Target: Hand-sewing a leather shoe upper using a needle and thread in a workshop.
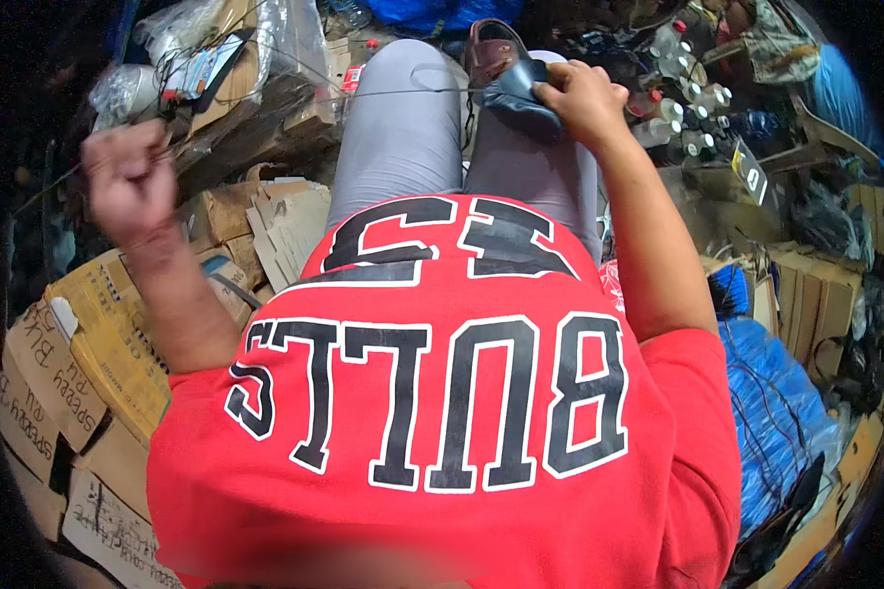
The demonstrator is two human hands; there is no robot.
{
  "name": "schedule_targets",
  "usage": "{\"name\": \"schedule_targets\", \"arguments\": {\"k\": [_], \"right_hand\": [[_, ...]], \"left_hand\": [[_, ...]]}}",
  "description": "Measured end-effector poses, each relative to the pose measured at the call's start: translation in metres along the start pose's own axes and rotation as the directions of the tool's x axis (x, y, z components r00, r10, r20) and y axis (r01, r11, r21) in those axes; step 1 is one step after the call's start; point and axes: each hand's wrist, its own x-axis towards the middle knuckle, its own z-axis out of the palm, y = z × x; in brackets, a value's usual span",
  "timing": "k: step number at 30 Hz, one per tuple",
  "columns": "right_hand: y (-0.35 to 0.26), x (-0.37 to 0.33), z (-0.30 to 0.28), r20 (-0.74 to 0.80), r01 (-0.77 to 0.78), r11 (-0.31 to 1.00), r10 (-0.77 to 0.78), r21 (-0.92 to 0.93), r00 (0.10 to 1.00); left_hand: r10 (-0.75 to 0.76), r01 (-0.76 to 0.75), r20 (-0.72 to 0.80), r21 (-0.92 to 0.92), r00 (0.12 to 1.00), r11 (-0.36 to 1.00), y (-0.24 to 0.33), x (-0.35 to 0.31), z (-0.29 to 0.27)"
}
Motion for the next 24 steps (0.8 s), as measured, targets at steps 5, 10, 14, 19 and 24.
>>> {"name": "schedule_targets", "arguments": {"k": [5, 10, 14, 19, 24], "right_hand": [[0.001, -0.002, 0.016, 0.174, -0.046, 0.956, -0.006, 0.291, 0.985], [-0.005, -0.004, 0.008, 0.304, -0.117, 0.909, -0.012, 0.401, 0.952], [0.001, -0.004, 0.014, 0.296, -0.107, 0.915, -0.014, 0.388, 0.955], [0.007, -0.012, 0.013, 0.227, -0.021, 0.727, -0.187, 0.686, 0.956], [0.006, -0.017, 0.007, 0.291, -0.078, 0.733, -0.167, 0.675, 0.942]], "left_hand": [[0.311, -0.26, -0.205, 0.243, 0.928, 0.935, 0.116, 0.008, -0.036], [0.573, -0.524, -0.08, 0.318, 0.816, 0.79, 0.198, 0.005, -0.087], [0.679, -0.181, 0.011, 0.967, 0.734, 0.18, 0.108, 0.008, -0.079], [0.009, 0.092, -0.097, 0.898, 0.995, -0.431, 0.042, 0.012, -0.132], [-0.133, 0.217, -0.232, 0.969, 0.964, -0.116, -0.069, 0.002, -0.042]]}}
